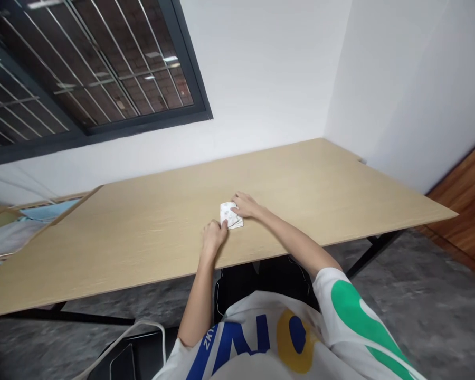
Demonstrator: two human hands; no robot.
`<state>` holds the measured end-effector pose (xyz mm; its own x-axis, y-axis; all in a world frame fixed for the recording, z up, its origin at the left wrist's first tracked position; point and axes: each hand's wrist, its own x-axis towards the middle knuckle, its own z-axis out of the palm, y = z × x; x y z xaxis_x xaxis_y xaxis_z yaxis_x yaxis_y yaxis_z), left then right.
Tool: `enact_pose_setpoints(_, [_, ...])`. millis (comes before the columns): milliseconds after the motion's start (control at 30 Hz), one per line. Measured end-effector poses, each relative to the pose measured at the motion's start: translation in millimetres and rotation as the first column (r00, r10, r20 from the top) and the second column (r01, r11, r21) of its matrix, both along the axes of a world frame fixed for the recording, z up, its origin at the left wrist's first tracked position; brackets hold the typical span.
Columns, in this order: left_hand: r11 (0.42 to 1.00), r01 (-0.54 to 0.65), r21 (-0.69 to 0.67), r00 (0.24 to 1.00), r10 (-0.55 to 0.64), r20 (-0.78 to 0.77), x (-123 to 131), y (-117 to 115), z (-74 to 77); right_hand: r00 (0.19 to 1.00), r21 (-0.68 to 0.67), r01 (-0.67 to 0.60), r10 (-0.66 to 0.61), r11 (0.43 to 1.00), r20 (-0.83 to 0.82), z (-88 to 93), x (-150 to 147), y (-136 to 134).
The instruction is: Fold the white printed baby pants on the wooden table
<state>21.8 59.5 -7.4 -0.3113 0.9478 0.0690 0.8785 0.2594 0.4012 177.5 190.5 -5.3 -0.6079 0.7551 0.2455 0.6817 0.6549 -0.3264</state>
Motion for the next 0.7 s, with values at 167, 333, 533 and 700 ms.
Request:
enact_pose_setpoints(167, [0.979,0.204,-0.019,0.977,-0.203,0.058,15,-6,6.6,0.998,-0.012,0.060,-0.059,0.998,0.023,6.2,19,-33])
enact_pose_setpoints(333, [0.884,0.463,0.061,0.870,-0.466,0.158,65,-39,3.8,0.978,-0.090,0.174,-0.182,0.981,-0.102,19.6,108,-103])
enact_pose_setpoints(533, [0.486,0.822,0.298,0.395,-0.862,0.317,159,-84,7.8,0.747,-0.243,0.405,-0.473,0.881,-0.468,20.5,240,-226])
enact_pose_setpoints(700, [0.232,0.828,0.511,0.002,-0.911,0.412,205,-116,23.7,0.373,-0.350,0.682,-0.717,0.642,-0.589,15.0,280,-286])
